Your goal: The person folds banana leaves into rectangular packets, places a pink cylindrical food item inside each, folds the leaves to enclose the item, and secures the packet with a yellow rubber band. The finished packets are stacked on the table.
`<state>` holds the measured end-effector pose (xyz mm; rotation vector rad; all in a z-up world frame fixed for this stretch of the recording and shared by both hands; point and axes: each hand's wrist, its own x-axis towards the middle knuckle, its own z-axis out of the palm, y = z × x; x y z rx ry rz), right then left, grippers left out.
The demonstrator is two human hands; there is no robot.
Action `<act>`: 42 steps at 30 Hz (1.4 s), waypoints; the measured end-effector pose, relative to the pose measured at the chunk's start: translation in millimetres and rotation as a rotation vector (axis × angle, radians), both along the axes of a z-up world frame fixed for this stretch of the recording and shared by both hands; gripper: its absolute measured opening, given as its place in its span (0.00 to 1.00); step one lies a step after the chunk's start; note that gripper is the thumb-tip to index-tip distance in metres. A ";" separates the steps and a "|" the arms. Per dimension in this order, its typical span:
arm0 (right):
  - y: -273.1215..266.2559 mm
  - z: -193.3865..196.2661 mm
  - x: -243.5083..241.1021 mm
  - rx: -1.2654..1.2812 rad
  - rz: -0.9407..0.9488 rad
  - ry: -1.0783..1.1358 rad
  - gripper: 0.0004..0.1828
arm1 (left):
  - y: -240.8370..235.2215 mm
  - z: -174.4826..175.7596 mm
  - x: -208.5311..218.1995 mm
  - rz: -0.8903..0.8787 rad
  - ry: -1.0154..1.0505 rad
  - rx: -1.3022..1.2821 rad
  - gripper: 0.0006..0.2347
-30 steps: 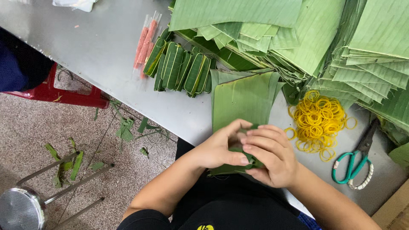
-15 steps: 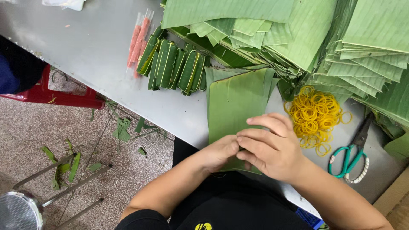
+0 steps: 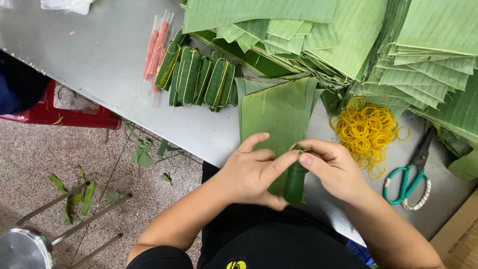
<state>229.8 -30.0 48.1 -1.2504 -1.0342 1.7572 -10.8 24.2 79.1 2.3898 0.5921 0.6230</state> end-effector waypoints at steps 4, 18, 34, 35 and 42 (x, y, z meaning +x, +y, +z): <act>-2.4 2.0 1.2 -0.055 -0.056 0.140 0.14 | -3.5 -4.8 -5.8 0.064 0.109 0.362 0.36; -0.7 19.0 12.1 0.343 -0.063 -0.333 0.18 | -3.6 -6.8 23.6 0.197 0.002 -0.058 0.43; -15.5 -0.8 71.6 0.727 -0.086 -1.507 0.06 | -1.5 -15.5 11.9 0.198 -0.062 -0.459 0.46; -14.9 2.7 73.7 0.705 -0.118 -1.533 0.05 | -2.1 -16.3 11.4 0.204 -0.064 -0.471 0.47; -20.2 18.8 29.4 0.488 -0.145 -0.788 0.06 | -9.1 -25.4 13.0 -0.014 -0.395 -0.820 0.44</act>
